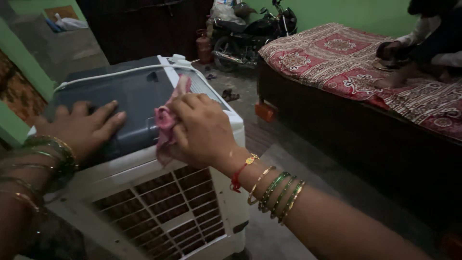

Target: The person wipes the exterior surfaces of an air cooler using a cloth, including the top panel, the side grill, and the control dials.

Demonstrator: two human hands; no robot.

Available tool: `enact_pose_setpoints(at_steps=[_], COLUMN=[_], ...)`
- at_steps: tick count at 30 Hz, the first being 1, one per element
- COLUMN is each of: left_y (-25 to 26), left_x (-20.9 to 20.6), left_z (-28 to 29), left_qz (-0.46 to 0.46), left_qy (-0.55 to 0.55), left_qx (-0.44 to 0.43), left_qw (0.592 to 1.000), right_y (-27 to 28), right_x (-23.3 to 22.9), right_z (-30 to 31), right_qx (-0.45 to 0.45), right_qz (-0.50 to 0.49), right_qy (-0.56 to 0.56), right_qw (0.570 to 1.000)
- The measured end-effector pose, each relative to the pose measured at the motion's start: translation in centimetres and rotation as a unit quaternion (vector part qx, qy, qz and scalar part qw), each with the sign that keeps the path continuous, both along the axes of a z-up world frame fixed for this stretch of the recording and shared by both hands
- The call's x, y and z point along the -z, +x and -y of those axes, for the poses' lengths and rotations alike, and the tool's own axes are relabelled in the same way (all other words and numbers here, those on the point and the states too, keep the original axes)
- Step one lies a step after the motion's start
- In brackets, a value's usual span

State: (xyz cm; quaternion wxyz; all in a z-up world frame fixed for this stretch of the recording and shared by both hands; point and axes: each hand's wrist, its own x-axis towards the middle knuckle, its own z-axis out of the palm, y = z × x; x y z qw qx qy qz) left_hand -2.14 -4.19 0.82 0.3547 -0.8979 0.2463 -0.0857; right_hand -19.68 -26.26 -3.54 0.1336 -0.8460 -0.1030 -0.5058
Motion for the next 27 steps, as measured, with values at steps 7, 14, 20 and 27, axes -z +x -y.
enact_pose_setpoints(at_steps=[7, 14, 20, 27], left_y=[-2.0, -3.9, -5.0, -7.1], left_x=[-0.1, -0.5, 0.3, 1.7], left_z=[0.3, -0.8, -1.5, -1.9], left_qz=[0.006, -0.025, -0.001, 0.031], left_qy=[-0.300, -0.436, -0.482, -0.454], left_qx=[0.040, 0.153, 0.301, 0.413], left_qw=[0.953, 0.887, 0.823, 0.789], right_y=[0.3, 1.8, 2.6, 1.0], right_x=[0.1, 0.5, 1.4, 1.7], right_z=[-3.1, -9.2, -12.0, -10.2], right_qx=[0.076, 0.096, 0.083, 0.069], right_qz=[0.030, 0.055, 0.049, 0.029], right_qy=[0.056, -0.009, -0.017, -0.042], right_qw=[0.995, 0.994, 0.995, 0.996])
